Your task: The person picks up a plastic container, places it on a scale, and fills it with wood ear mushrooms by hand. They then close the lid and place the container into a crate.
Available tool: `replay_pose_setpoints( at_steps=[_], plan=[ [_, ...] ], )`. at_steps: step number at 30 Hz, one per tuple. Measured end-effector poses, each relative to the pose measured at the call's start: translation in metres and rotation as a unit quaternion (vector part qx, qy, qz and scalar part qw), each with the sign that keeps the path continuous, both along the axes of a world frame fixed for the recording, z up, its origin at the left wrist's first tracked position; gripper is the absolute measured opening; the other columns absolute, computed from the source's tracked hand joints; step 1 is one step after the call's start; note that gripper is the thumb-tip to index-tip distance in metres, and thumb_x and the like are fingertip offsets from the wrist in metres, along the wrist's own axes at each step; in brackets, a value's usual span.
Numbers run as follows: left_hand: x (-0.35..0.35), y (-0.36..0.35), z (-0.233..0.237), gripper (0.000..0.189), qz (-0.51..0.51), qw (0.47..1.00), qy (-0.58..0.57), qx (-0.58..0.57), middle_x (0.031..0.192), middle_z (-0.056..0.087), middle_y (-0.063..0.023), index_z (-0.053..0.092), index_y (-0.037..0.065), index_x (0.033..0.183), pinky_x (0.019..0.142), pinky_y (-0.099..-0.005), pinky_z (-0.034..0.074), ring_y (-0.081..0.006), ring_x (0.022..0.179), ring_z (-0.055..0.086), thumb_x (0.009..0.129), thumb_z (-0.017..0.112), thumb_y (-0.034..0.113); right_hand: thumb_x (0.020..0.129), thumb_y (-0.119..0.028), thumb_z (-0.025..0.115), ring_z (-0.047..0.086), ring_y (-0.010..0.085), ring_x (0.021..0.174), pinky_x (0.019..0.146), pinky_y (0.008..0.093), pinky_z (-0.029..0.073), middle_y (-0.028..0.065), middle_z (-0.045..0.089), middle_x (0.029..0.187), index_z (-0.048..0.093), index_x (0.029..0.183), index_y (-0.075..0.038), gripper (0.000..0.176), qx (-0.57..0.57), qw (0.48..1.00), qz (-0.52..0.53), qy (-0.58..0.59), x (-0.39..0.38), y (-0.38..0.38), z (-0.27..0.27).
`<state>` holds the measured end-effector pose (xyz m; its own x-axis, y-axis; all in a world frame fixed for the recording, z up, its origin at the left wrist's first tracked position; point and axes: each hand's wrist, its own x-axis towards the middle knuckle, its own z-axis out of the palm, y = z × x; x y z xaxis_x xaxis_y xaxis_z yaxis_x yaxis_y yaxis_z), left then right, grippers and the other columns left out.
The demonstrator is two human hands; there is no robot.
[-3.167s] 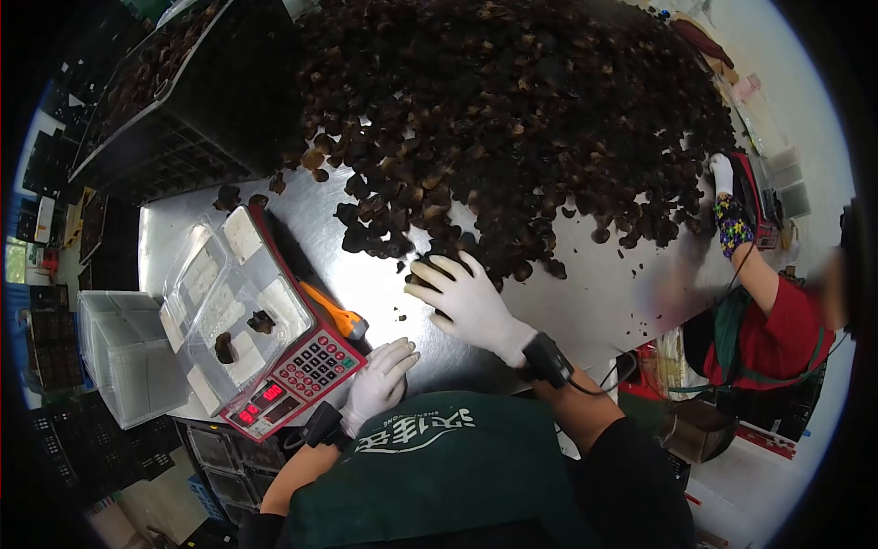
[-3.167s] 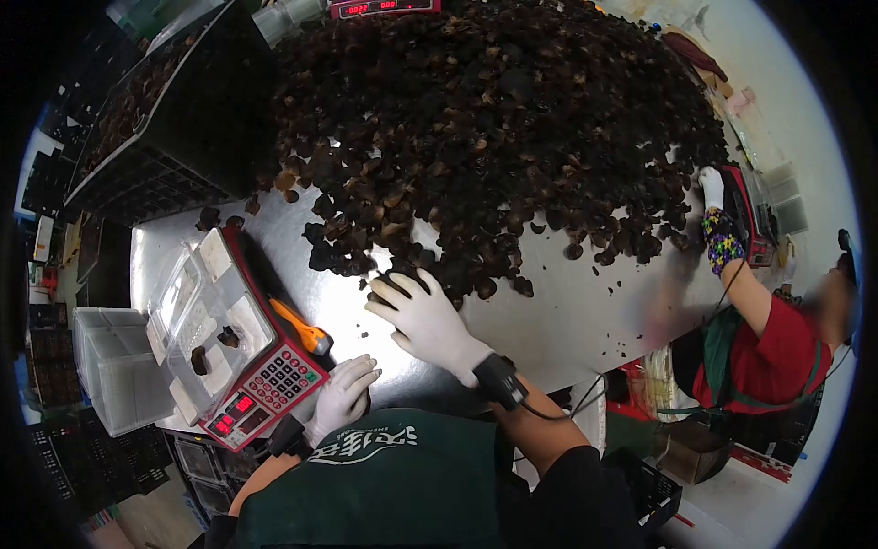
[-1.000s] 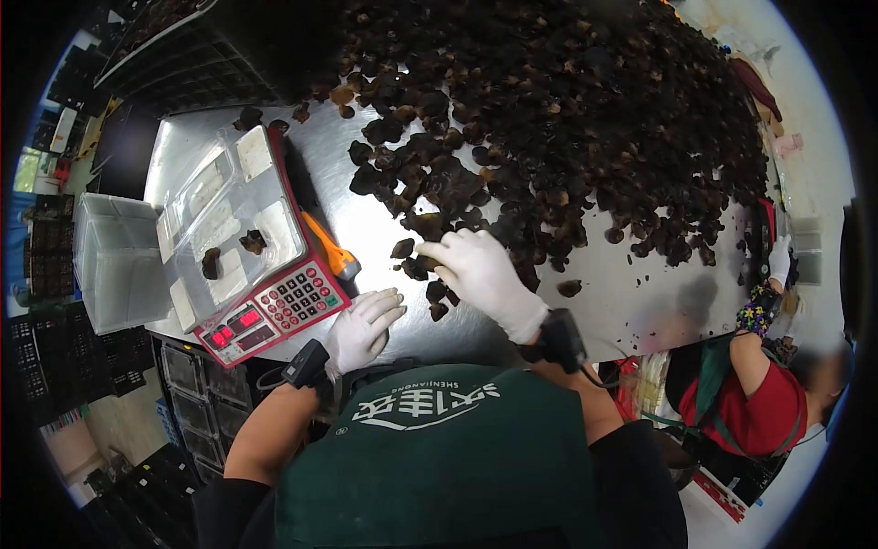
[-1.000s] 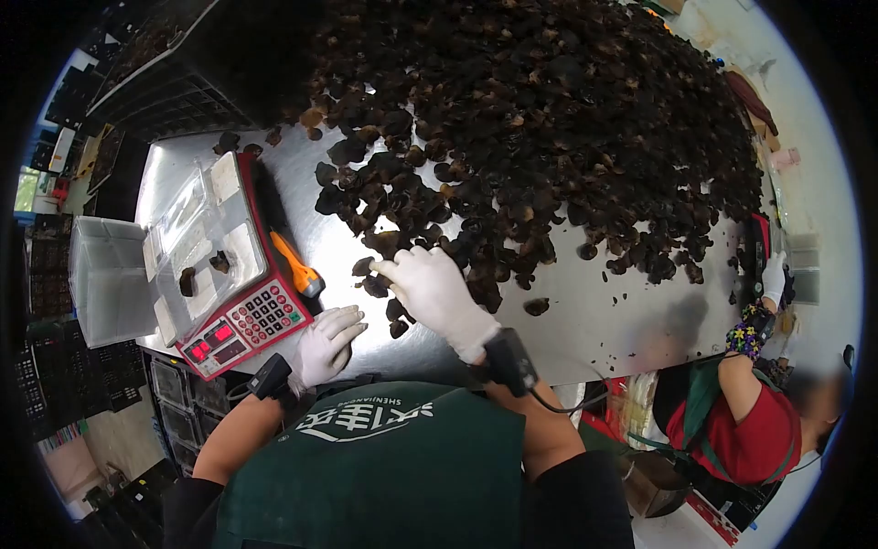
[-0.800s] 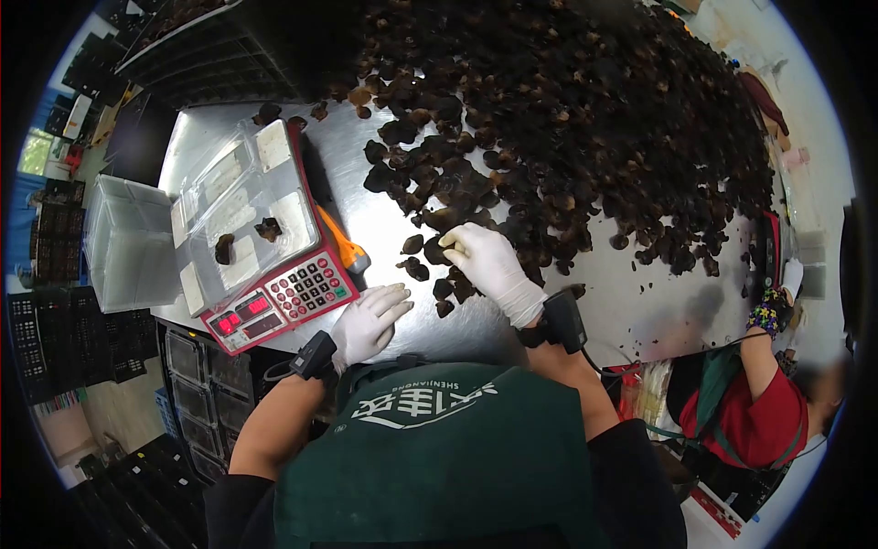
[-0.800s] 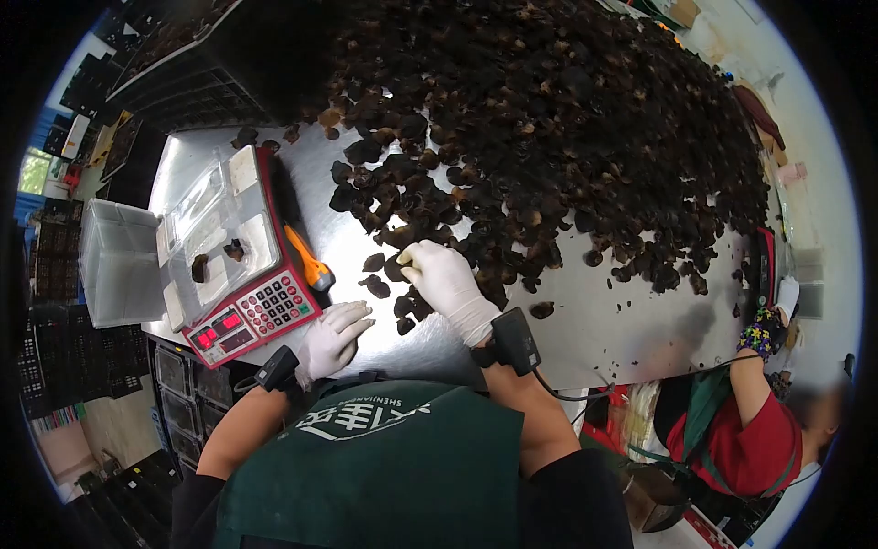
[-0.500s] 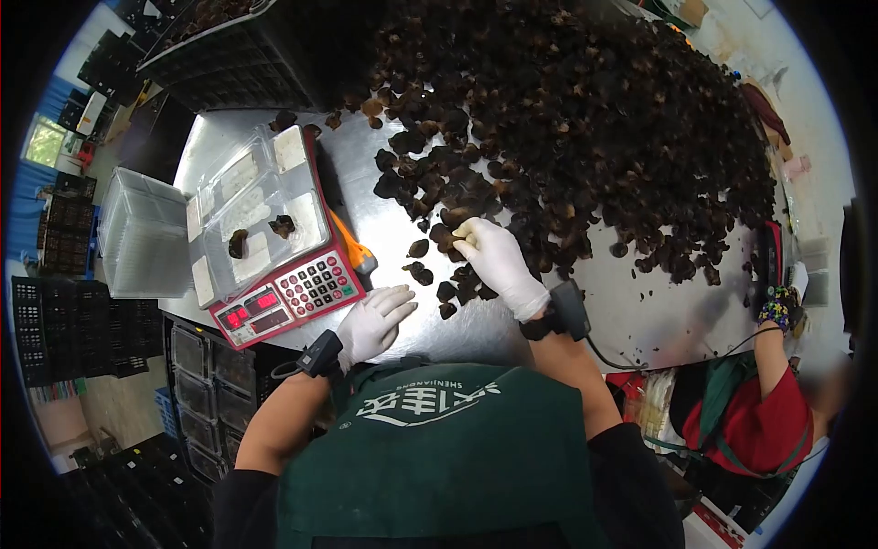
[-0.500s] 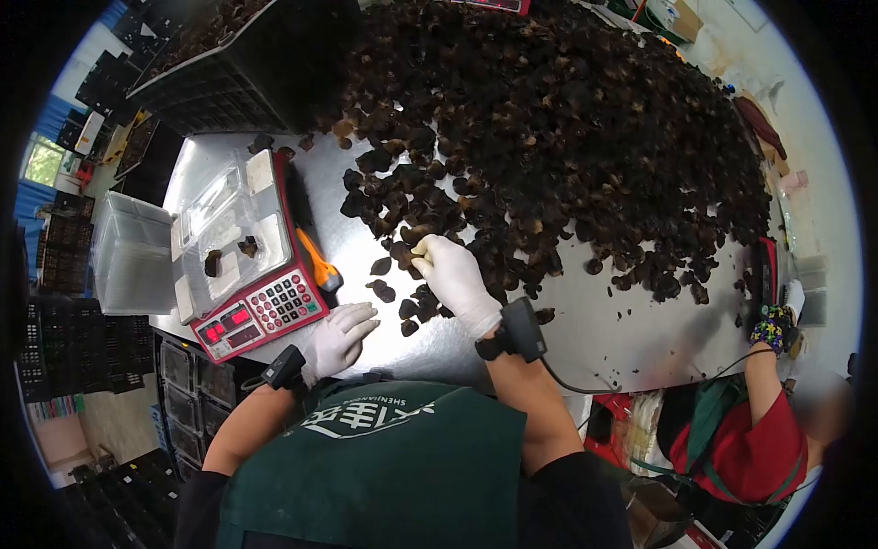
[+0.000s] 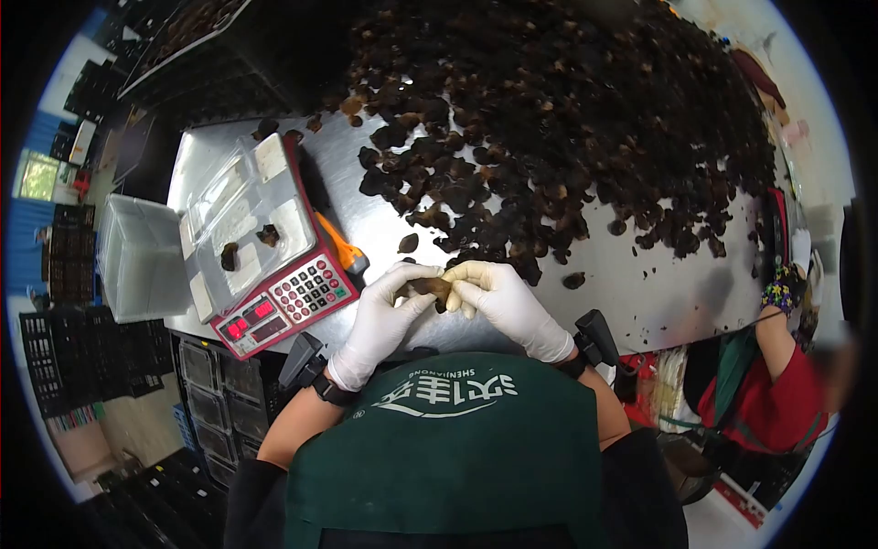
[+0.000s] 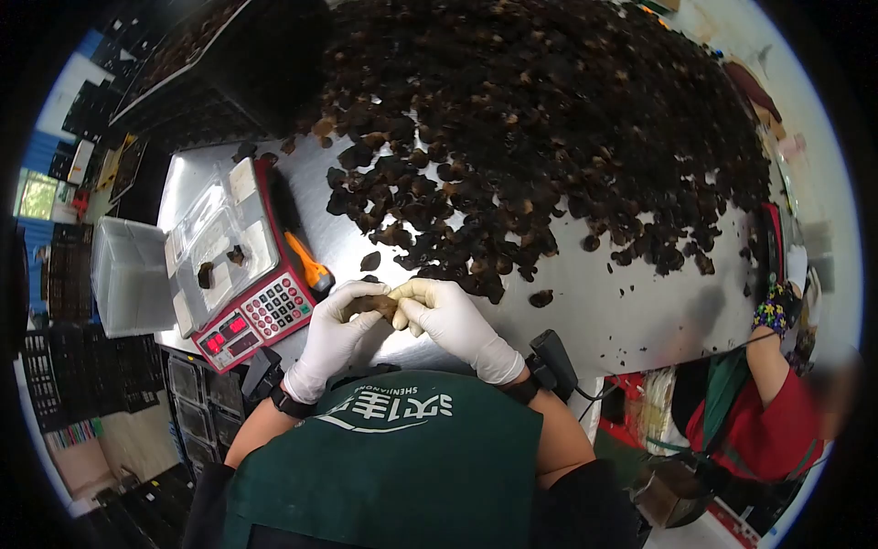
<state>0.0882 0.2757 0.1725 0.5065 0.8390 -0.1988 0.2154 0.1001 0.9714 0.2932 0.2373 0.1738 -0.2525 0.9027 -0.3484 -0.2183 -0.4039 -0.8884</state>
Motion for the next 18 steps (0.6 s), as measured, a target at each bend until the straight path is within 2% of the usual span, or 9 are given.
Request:
replay_pose_setpoints(
  at_steps=[3,7,10,11,13,15,17,18],
  plan=[
    [0.009,-0.006,-0.003,0.036,0.024,0.996,-0.076,-0.033,0.110,0.061,-0.0054,0.063,0.002,0.120,0.089,-0.0261,0.050,-0.0127,0.103,0.062,0.085,0.065,-0.007,0.098,-0.008,0.056,0.056,0.0051,0.067,0.062,0.0195,0.047,0.0032,0.067,0.083,0.064,0.114,0.004,0.022,0.019,1.000,-0.019,-0.003,0.005,-0.006,-0.002],
    [0.009,-0.008,-0.008,0.035,0.029,0.992,-0.101,-0.075,0.113,0.061,-0.0054,0.064,0.002,0.119,0.089,-0.0259,0.050,-0.0131,0.103,0.062,0.086,0.063,-0.008,0.096,-0.009,0.059,0.057,0.0054,0.068,0.062,0.0201,0.047,0.0028,0.069,0.081,0.067,0.112,0.003,0.021,-0.007,0.999,-0.033,-0.035,0.004,-0.010,0.012],
    [0.009,-0.008,-0.011,0.036,0.030,0.998,-0.055,-0.029,0.112,0.063,-0.0073,0.066,0.002,0.117,0.092,-0.0272,0.049,-0.0157,0.105,0.062,0.082,0.066,-0.008,0.094,-0.010,0.062,0.060,0.0065,0.069,0.063,0.0228,0.049,0.0032,0.070,0.081,0.069,0.107,0.000,0.018,0.049,0.990,-0.069,-0.111,-0.005,-0.011,0.008],
    [0.010,-0.007,-0.010,0.036,0.013,0.999,-0.017,0.026,0.111,0.064,-0.0081,0.066,0.002,0.115,0.092,-0.0274,0.049,-0.0167,0.106,0.062,0.081,0.066,-0.008,0.091,-0.012,0.066,0.061,0.0085,0.069,0.064,0.0265,0.051,0.0059,0.071,0.080,0.069,0.102,0.000,0.017,0.051,0.984,-0.076,-0.150,-0.006,-0.012,0.006],
    [0.010,-0.006,-0.004,0.037,-0.023,0.989,0.054,0.136,0.110,0.066,-0.0096,0.068,0.003,0.112,0.093,-0.0278,0.048,-0.0186,0.106,0.063,0.078,0.068,-0.009,0.089,-0.014,0.067,0.062,0.0116,0.067,0.064,0.0287,0.050,0.0096,0.070,0.078,0.068,0.100,0.001,0.018,0.088,0.972,-0.062,-0.208,-0.005,-0.014,0.008],
    [0.013,-0.006,-0.002,0.035,-0.045,0.976,0.074,0.200,0.108,0.066,-0.0096,0.068,0.003,0.109,0.088,-0.0290,0.051,-0.0205,0.099,0.065,0.075,0.070,-0.008,0.087,-0.012,0.066,0.065,0.0182,0.067,0.065,0.0303,0.050,0.0136,0.069,0.077,0.068,0.098,0.001,0.017,0.085,0.974,-0.055,-0.205,-0.006,-0.020,-0.004],
    [0.016,-0.011,0.001,0.035,-0.046,0.988,0.090,0.119,0.104,0.066,-0.0096,0.067,0.005,0.110,0.084,-0.0296,0.053,-0.0214,0.094,0.067,0.077,0.069,-0.007,0.090,-0.009,0.063,0.067,0.0159,0.072,0.069,0.0292,0.053,0.0118,0.072,0.085,0.070,0.102,-0.001,0.016,0.102,0.966,-0.051,-0.230,-0.008,-0.025,-0.015],
    [0.018,-0.011,-0.001,0.035,-0.060,0.985,0.099,0.131,0.102,0.066,-0.0098,0.067,0.006,0.111,0.083,-0.0297,0.053,-0.0219,0.092,0.067,0.078,0.069,-0.006,0.090,-0.009,0.063,0.067,0.0173,0.073,0.070,0.0299,0.053,0.0123,0.072,0.086,0.070,0.103,-0.002,0.017,0.099,0.962,-0.046,-0.251,-0.007,-0.026,-0.020]
  ],
)
